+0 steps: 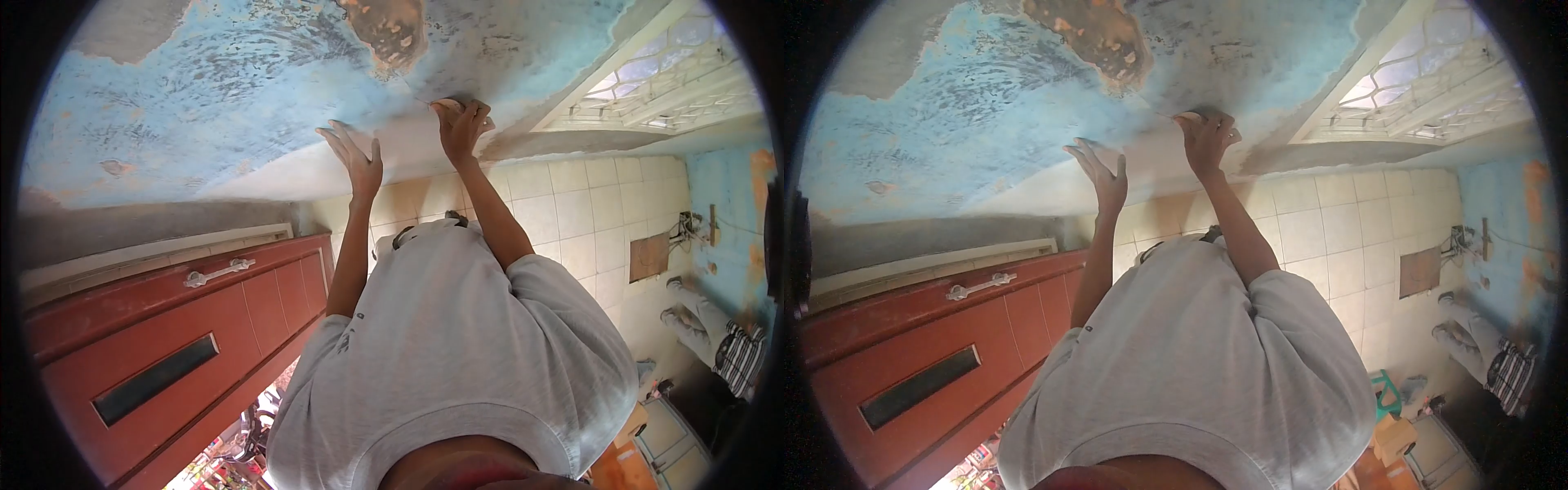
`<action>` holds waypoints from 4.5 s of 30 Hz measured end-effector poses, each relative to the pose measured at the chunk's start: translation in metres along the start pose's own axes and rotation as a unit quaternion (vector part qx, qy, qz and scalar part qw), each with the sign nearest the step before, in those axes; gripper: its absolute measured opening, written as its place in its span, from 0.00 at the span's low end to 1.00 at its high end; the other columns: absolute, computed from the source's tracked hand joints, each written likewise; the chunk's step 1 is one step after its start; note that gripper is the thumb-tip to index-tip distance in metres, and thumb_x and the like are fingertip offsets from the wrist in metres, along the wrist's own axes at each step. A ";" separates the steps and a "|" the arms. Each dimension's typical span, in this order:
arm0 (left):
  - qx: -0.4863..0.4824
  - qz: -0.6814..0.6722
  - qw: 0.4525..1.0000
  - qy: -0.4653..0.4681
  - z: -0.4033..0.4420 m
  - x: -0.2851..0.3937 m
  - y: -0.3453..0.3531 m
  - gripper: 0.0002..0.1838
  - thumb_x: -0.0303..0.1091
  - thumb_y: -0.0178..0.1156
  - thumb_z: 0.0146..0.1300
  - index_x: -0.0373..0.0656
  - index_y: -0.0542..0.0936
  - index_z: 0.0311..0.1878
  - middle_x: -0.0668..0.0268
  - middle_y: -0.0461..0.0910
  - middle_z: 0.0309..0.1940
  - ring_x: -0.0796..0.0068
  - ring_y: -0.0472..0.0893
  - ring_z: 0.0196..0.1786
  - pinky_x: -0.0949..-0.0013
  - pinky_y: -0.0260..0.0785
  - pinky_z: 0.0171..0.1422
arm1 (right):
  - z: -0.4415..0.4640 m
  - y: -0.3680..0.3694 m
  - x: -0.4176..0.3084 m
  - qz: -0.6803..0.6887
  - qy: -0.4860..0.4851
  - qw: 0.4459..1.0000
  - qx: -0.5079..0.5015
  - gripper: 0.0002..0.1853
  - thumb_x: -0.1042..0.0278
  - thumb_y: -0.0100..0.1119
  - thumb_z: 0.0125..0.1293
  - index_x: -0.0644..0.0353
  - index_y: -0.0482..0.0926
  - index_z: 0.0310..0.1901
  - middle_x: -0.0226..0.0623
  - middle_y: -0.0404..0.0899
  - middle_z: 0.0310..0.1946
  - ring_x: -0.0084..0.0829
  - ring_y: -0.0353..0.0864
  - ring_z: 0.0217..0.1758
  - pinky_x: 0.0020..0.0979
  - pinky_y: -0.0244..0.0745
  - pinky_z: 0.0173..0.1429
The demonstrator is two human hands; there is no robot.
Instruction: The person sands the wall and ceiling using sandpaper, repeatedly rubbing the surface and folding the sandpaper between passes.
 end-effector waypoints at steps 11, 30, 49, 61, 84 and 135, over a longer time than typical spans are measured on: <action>-0.019 0.000 1.000 -0.005 -0.006 -0.003 0.000 0.54 0.31 0.64 0.72 0.38 0.36 0.86 0.28 0.22 0.82 0.28 0.28 0.86 0.40 0.32 0.87 | 0.000 0.003 -0.013 0.014 0.049 0.999 -0.004 0.38 0.37 0.75 0.62 0.64 0.71 0.55 0.50 0.68 0.53 0.52 0.68 0.58 0.56 0.53 0.62; -0.081 -0.308 0.896 -0.309 -0.057 -0.100 0.018 0.22 0.33 0.54 0.81 0.39 0.70 0.73 0.55 0.80 0.65 0.60 0.82 0.63 0.57 0.78 0.67 | -0.016 0.005 0.000 0.021 0.071 0.997 -0.011 0.36 0.44 0.77 0.63 0.69 0.71 0.53 0.52 0.65 0.54 0.54 0.70 0.55 0.55 0.65 0.58; 0.020 -0.410 0.838 -0.361 -0.030 -0.090 0.029 0.31 0.35 0.58 0.80 0.40 0.59 0.79 0.54 0.64 0.73 0.56 0.82 0.63 0.56 0.82 0.63 | 0.007 -0.003 0.002 0.009 -0.017 1.000 -0.017 0.36 0.38 0.76 0.62 0.65 0.75 0.52 0.53 0.69 0.55 0.52 0.69 0.59 0.57 0.53 0.63; 0.074 -0.424 0.811 -0.396 -0.017 -0.087 0.033 0.32 0.33 0.58 0.78 0.35 0.55 0.77 0.54 0.71 0.68 0.51 0.82 0.64 0.53 0.82 0.65 | 0.006 0.010 -0.015 -0.017 -0.086 0.996 0.022 0.34 0.42 0.77 0.62 0.62 0.73 0.55 0.50 0.70 0.56 0.51 0.67 0.61 0.56 0.53 0.64; 0.048 -0.423 0.821 -0.380 -0.022 -0.074 0.035 0.33 0.32 0.56 0.79 0.39 0.53 0.79 0.52 0.71 0.70 0.50 0.81 0.64 0.51 0.81 0.67 | 0.012 0.000 -0.049 -0.012 -0.142 0.989 0.041 0.29 0.45 0.73 0.66 0.64 0.77 0.52 0.45 0.75 0.49 0.52 0.68 0.61 0.62 0.56 0.63; 0.057 -0.407 0.844 -0.343 -0.048 -0.062 0.033 0.36 0.35 0.57 0.79 0.38 0.53 0.82 0.50 0.65 0.72 0.52 0.76 0.69 0.51 0.80 0.68 | 0.018 -0.005 -0.023 -0.027 -0.084 0.995 0.047 0.33 0.43 0.72 0.66 0.63 0.72 0.57 0.48 0.70 0.53 0.54 0.65 0.62 0.59 0.55 0.60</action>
Point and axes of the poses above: each hand's wrist, its own z-axis towards the middle knuckle, its own y-axis out of the palm, x = y × z, the point moved 4 cm from there along z, towards the middle knuckle
